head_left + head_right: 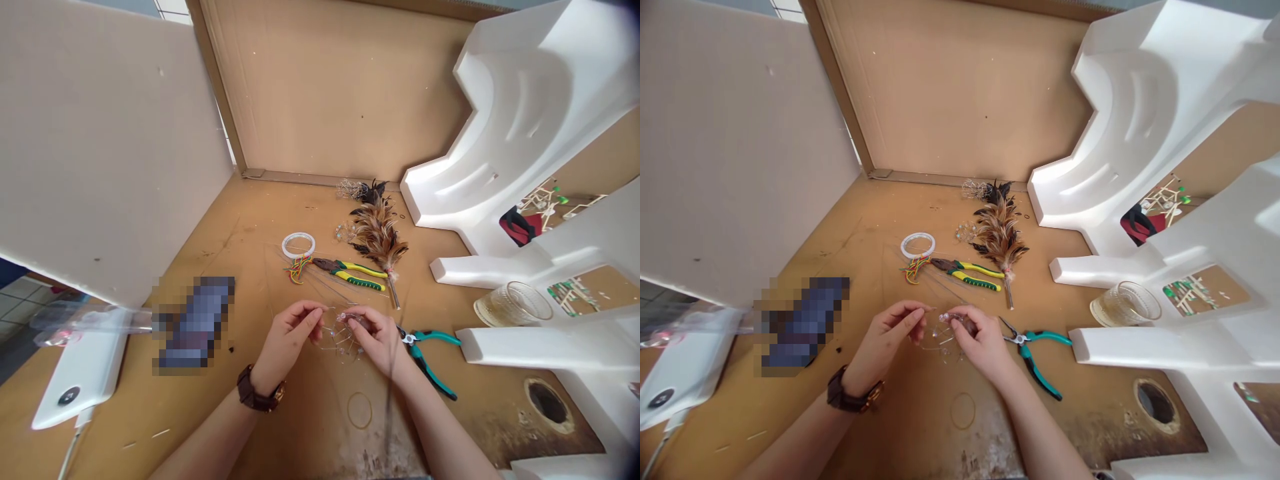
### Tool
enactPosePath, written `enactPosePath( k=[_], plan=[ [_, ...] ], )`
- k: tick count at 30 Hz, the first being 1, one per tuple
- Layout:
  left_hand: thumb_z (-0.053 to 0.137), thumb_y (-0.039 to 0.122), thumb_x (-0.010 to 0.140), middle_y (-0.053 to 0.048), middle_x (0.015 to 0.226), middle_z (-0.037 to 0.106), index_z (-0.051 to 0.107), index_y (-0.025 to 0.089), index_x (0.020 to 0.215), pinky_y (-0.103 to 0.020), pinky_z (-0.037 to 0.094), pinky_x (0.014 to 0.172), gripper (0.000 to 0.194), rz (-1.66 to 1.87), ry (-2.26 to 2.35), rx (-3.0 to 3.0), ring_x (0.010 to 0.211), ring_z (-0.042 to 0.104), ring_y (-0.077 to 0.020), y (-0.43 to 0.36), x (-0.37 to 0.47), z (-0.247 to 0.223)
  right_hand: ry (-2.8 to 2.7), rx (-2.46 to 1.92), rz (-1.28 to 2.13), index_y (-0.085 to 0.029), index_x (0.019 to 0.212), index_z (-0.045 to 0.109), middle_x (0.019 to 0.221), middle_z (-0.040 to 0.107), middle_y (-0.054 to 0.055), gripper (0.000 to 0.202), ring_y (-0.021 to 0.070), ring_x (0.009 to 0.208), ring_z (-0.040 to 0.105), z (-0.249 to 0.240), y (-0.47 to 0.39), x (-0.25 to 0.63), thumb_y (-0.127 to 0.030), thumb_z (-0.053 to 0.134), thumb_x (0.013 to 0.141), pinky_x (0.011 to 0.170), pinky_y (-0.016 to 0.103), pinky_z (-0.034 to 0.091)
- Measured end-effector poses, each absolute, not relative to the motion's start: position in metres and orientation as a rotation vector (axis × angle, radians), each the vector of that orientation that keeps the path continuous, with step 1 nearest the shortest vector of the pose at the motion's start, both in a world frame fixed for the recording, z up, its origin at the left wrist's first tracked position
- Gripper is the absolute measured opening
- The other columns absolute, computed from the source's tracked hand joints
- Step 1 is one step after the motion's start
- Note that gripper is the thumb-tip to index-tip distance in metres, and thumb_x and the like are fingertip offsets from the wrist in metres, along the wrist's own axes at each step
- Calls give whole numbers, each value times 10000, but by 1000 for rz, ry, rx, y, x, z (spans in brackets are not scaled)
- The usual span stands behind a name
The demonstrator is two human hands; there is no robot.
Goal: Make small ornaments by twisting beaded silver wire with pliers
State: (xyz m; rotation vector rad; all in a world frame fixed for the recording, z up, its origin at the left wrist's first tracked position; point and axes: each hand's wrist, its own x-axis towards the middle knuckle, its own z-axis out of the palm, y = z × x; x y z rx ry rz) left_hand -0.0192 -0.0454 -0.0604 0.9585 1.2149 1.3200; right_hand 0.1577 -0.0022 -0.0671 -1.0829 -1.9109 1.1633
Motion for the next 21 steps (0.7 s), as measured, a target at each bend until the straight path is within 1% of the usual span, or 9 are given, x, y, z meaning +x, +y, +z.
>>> enactPosePath(
  k=[2, 4, 7, 12, 14, 18, 21],
  plan=[
    [575, 309, 798, 20, 645, 568, 623, 146, 851, -186, 444, 492, 177, 1316, 1214, 965, 531, 525, -72, -46, -19, -60, -1908, -1083, 1176, -186, 957, 619, 752, 653, 28, 223, 97, 529, 490, -67, -3, 158, -332, 491, 846, 473, 204, 361],
    [573, 305, 800, 23, 636, 564, 624, 147, 845, -185, 445, 495, 172, 1311, 1216, 980, 528, 524, -70, -46, -19, -60, -1905, -1073, 1188, -187, 945, 615, 733, 639, 23, 219, 99, 542, 486, -68, -3, 158, -337, 492, 844, 483, 204, 361],
    [570, 304, 800, 26, 624, 559, 625, 147, 842, -184, 444, 498, 172, 1303, 1228, 995, 525, 521, -70, -46, -19, -60, -1894, -1084, 1213, -184, 911, 590, 699, 608, 9, 198, 98, 550, 475, -70, -3, 159, -338, 486, 843, 489, 200, 357],
    [572, 305, 794, 27, 618, 551, 625, 146, 837, -185, 433, 493, 173, 1291, 1247, 1005, 519, 512, -71, -46, -19, -60, -1909, -1132, 1217, -182, 832, 541, 622, 543, -21, 176, 86, 504, 410, -68, -4, 158, -347, 481, 842, 464, 194, 324],
    [569, 304, 794, 28, 619, 545, 624, 147, 838, -185, 429, 492, 172, 1283, 1252, 1021, 519, 506, -71, -46, -19, -59, -1915, -1121, 1227, -185, 825, 531, 620, 532, -23, 172, 90, 520, 418, -66, -5, 157, -347, 476, 846, 481, 196, 335],
    [560, 299, 793, 33, 610, 529, 618, 147, 846, -184, 421, 492, 171, 1278, 1271, 1063, 511, 494, -69, -47, -17, -57, -1917, -1084, 1232, -191, 870, 528, 640, 542, -19, 149, 96, 537, 442, -66, -5, 156, -323, 462, 853, 496, 199, 347],
    [551, 291, 792, 39, 589, 509, 607, 145, 832, -181, 406, 487, 162, 1259, 1293, 1094, 500, 476, -67, -49, -16, -55, -1981, -1069, 1155, -190, 842, 535, 613, 519, -28, 132, 90, 518, 423, -66, -5, 157, -297, 459, 852, 487, 197, 330]
  ],
)
